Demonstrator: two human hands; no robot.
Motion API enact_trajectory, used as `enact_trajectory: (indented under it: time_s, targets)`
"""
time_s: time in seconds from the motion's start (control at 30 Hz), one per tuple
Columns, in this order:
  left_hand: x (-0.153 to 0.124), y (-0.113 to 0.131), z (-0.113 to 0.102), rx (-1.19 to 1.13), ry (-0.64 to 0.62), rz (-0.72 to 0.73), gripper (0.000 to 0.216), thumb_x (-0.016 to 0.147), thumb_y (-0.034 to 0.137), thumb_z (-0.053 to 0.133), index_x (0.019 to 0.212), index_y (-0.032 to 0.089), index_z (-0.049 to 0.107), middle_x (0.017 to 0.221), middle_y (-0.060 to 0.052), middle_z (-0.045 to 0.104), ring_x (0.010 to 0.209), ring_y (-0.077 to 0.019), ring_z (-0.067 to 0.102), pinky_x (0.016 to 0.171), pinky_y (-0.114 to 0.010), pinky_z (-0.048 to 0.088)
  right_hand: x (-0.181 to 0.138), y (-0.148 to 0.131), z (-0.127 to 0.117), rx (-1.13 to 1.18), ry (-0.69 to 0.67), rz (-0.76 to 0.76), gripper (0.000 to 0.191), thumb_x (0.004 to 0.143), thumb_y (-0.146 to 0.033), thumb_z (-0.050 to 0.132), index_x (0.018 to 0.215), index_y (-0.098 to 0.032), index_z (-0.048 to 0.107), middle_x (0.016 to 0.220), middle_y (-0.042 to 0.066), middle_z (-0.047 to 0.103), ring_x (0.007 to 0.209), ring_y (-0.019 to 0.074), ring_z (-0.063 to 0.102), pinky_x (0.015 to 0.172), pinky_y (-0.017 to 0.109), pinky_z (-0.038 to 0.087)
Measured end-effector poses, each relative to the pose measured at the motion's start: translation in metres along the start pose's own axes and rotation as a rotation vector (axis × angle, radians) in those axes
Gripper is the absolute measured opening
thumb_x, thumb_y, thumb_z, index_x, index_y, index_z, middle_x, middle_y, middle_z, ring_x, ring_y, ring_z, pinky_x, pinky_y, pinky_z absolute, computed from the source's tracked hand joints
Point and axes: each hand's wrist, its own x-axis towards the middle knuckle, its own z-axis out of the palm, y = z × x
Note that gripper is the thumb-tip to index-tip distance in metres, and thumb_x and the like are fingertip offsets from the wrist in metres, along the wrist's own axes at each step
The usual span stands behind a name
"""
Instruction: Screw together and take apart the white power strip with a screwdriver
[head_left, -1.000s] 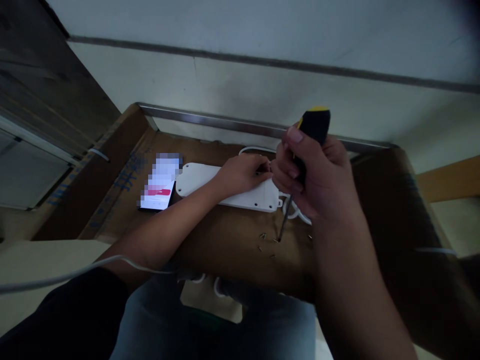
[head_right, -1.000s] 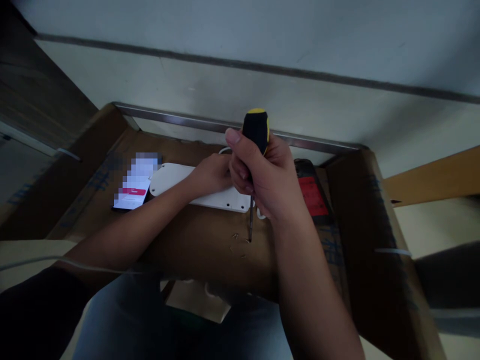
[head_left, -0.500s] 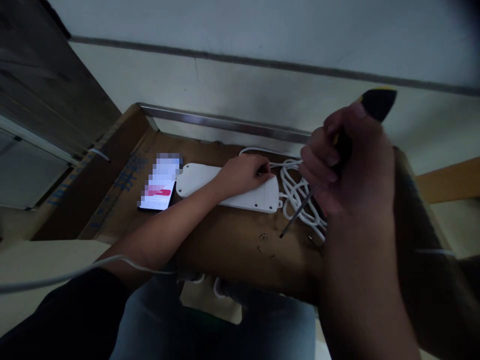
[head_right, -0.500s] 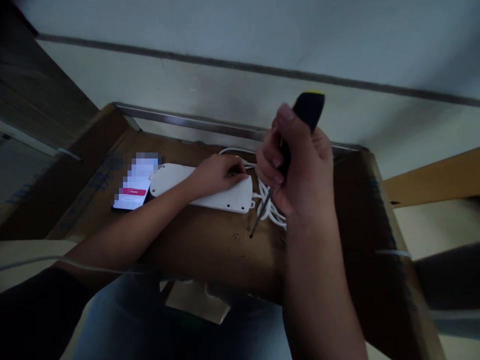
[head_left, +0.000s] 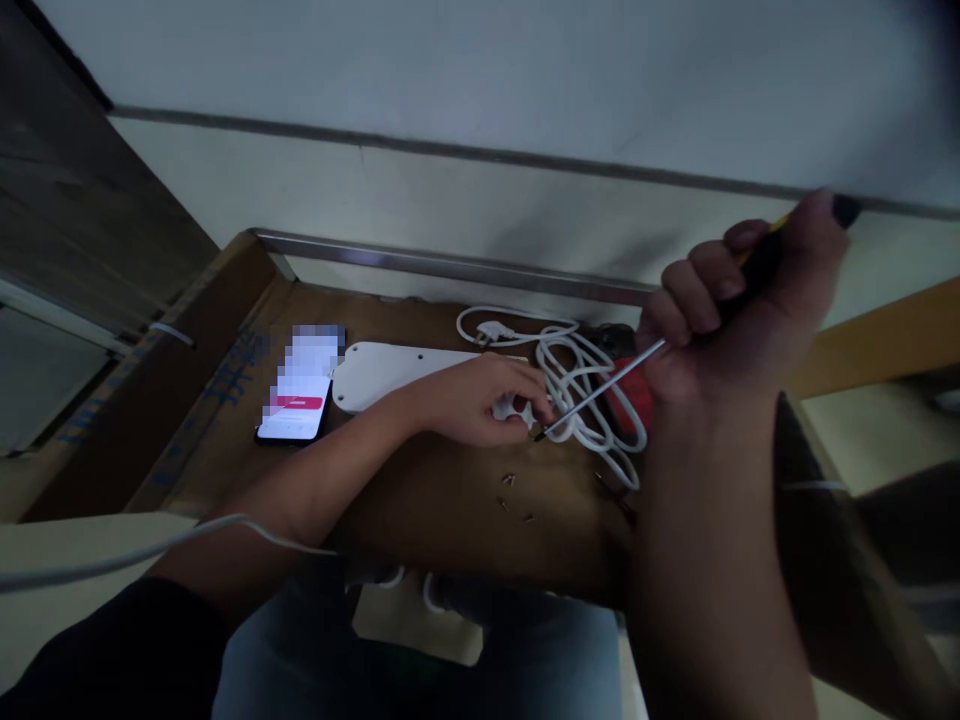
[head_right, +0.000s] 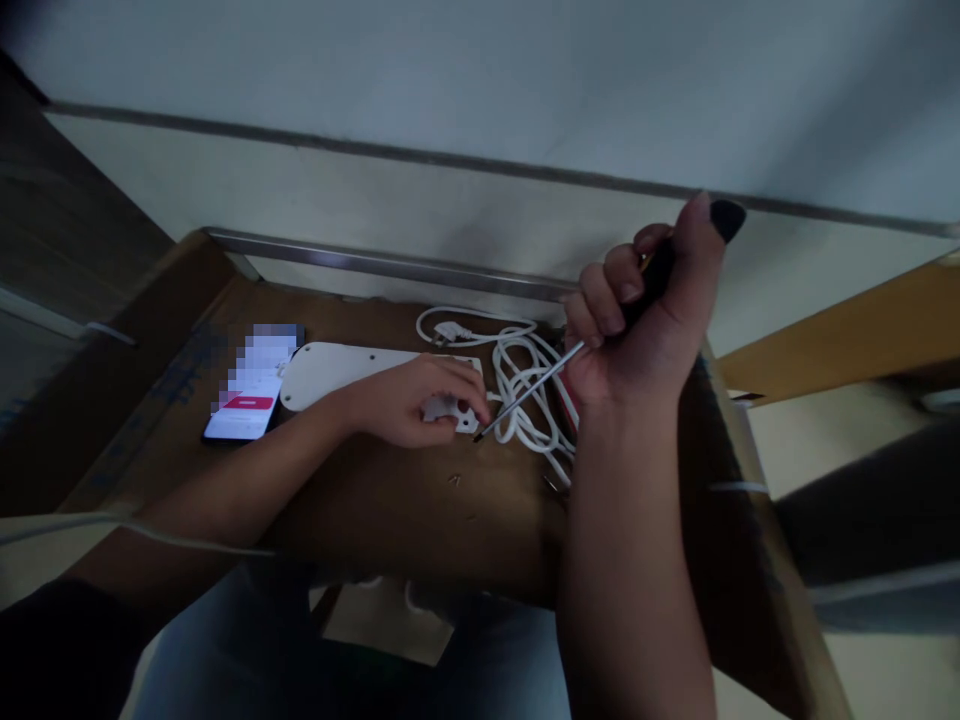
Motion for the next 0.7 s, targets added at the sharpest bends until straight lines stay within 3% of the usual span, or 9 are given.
enact_trajectory:
  time_s: [0.13, 0.23, 0.53, 0.7]
  targets:
    - [0.003, -0.005, 0.004, -0.005, -0.041, 0.016, 0.021, 0.084, 0.021, 0.064, 0.102, 0.017, 0.074, 0.105, -0.010, 0.074, 0.097, -0.0185, 0.067, 0.090, -0.030, 0.052, 0.013, -0.002, -0.002, 0.053, 0.088, -0.100, 0.041, 0.085, -0.044, 0.069, 0.074, -0.020, 0.038, 0.050, -0.012, 0.011, 0.036, 0.0017, 0.002, 0.035, 0.022, -0.010]
    - [0.004, -0.010, 0.005, 0.021, -0.041, 0.034, 0.018, 0.087, 0.026, 0.067, 0.100, 0.015, 0.073, 0.101, -0.010, 0.074, 0.093, -0.0177, 0.066, 0.089, -0.030, 0.050, 0.016, -0.003, 0.003, 0.077, 0.166, -0.068, 0.043, 0.098, -0.048, 0.055, 0.074, -0.019, 0.033, 0.048, -0.012, 0.009, 0.035, 0.0029, -0.001, 0.035, 0.021, -0.014]
    - [0.004, -0.013, 0.007, -0.016, -0.043, -0.017, 0.013, 0.094, 0.023, 0.063, 0.089, 0.016, 0.073, 0.095, -0.008, 0.072, 0.089, -0.0139, 0.064, 0.084, -0.026, 0.050, 0.016, -0.005, 0.004, 0.110, 0.215, -0.077, 0.046, 0.100, -0.051, 0.053, 0.073, -0.019, 0.035, 0.048, -0.012, 0.012, 0.035, 0.0026, 0.002, 0.034, 0.019, -0.011]
    - [0.004, -0.014, 0.008, -0.065, -0.025, -0.055, 0.017, 0.094, 0.028, 0.066, 0.089, 0.015, 0.075, 0.097, -0.008, 0.074, 0.089, -0.0137, 0.066, 0.084, -0.027, 0.051, 0.016, -0.007, 0.010, 0.157, 0.333, -0.110, 0.055, 0.108, -0.055, 0.016, 0.073, -0.018, 0.037, 0.048, -0.009, 0.011, 0.033, 0.0033, 0.001, 0.035, 0.019, -0.013]
